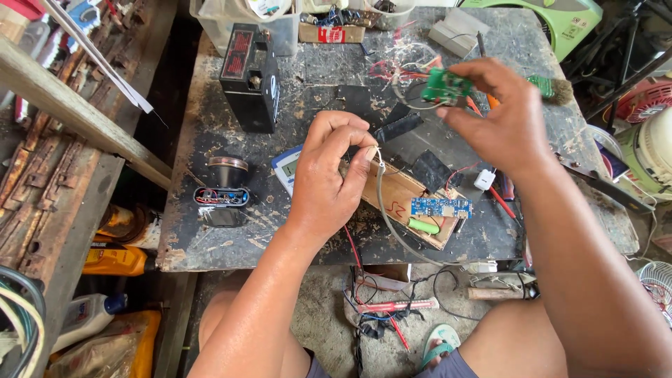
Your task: Assembling an electronic device by connecting wires to a circuit board and testing with a multimeter.
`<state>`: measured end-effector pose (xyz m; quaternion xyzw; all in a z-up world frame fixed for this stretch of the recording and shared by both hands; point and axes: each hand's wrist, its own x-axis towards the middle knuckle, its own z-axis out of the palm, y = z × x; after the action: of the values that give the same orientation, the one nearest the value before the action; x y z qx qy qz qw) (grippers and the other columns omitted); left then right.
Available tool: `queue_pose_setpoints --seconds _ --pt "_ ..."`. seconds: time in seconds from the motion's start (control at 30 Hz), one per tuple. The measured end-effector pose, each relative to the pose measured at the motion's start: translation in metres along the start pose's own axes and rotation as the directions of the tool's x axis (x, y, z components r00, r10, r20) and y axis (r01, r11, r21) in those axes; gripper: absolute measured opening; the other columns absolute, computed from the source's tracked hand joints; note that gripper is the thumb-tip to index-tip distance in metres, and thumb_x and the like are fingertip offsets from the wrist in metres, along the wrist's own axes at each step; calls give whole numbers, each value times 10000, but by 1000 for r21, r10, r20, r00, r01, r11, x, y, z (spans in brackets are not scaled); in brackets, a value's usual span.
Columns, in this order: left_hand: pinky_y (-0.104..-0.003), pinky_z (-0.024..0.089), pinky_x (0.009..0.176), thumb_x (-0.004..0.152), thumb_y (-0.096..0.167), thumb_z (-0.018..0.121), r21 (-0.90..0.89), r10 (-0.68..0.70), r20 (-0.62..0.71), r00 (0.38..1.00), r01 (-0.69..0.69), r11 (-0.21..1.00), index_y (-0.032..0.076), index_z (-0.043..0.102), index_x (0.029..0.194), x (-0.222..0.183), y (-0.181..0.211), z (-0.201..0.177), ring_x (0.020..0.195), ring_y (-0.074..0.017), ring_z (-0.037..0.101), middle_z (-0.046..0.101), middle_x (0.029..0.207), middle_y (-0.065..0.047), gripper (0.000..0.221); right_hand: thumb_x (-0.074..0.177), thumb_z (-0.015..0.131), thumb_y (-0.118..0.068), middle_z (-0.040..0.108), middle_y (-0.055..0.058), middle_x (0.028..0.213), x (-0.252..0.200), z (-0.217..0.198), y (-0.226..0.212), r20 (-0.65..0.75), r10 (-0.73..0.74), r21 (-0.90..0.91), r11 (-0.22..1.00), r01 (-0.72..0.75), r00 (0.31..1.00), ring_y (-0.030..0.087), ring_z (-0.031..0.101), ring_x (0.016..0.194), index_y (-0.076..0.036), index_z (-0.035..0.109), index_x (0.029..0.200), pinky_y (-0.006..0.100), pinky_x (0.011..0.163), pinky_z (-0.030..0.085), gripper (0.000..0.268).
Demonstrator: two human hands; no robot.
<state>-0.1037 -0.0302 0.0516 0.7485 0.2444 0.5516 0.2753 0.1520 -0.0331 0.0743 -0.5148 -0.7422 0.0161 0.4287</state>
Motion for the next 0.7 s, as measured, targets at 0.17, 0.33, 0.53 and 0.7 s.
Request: queue_pose_setpoints --seconds 0.17,0.33,0.53,0.7 --pt "-337 492 883 897 -39 637 6 4 -14 1000 -4 1000 18 611 950 2 0 -7 1009 -226 582 569 1135 -106 82 763 810 34 708 142 1077 41 39 11 88 -60 -115 991 70 994 274 657 885 26 689 1168 386 766 511 423" --pt "-347 491 900 899 -9 643 11 4 -25 1000 -3 1000 15 614 941 1 2 -9 1014 -237 588 577 1127 -111 57 685 786 -180 755 74 938 85 112 63 253 59 -514 854 83 966 345 703 820 -146 722 1066 468 859 504 387" --pt "-348 497 881 898 -7 628 -48 -10 -4 1000 10 999 10 618 940 1 5 -2 1009 -244 588 578 1127 -119 47 728 730 -103 767 40 960 93 160 91 297 331 -700 713 -32 896 338 715 948 -196 738 1072 627 1053 350 357" --pt "-388 502 921 794 -92 652 23 39 16 999 -39 999 13 625 977 5 7 4 1048 -284 602 615 1146 -130 213 687 800 -277 713 59 1082 63 116 47 104 -35 -637 765 94 994 304 646 1037 -174 669 1140 522 999 353 483"
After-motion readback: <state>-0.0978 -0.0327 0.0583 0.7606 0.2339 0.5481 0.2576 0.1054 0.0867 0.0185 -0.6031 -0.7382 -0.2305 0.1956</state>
